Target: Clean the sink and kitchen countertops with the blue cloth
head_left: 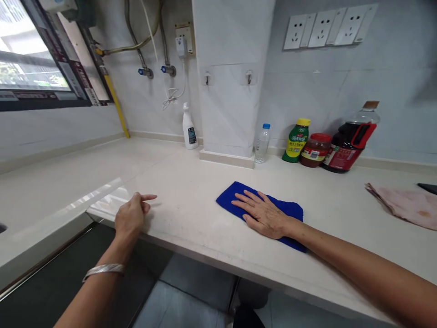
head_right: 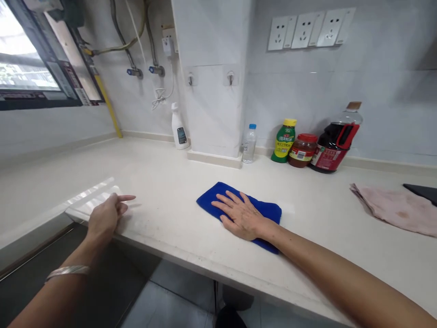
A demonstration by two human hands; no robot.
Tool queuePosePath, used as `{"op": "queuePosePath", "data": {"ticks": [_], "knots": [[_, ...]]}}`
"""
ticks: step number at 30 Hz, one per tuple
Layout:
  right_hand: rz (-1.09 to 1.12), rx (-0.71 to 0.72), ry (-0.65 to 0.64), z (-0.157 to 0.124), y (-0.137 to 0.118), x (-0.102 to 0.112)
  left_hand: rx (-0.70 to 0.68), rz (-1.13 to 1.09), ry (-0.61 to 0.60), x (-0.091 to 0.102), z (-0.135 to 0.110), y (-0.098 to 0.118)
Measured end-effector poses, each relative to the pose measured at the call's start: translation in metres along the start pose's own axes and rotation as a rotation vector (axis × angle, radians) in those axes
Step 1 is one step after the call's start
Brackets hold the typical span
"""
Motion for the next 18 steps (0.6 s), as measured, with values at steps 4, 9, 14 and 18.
{"op": "queuePosePath", "data": {"ticks": [4, 9, 14, 18], "knots": [[-0.054, -0.145, -0.008, 0.039, 0.011, 0.002, 0.146, 0.083, -0.002, -0.003, -0.001, 0.001], [-0.105, -0.265, -0.026, 0.096, 0.014, 0.008, 0.138, 0.14, -0.011, -0.01, -0.003, -0.001], [-0.095, -0.353, -0.023, 0.156, 0.006, 0.014, 0.169, 0.193, -0.036, -0.014, 0.0, -0.007], [-0.081, -0.369, -0.024, 0.199, -0.013, 0.012, 0.185, 0.228, -0.043, -0.014, -0.001, -0.004]]}}
Point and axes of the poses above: each hand's wrist, its own z-axis towards the middle knuckle, its own x-axis out of the back of the hand, y = z × x, the point moved 7 cm from there along z, towards the middle knuckle, and after that the axes turned 7 degrees about -y, right-handed, at the moved point
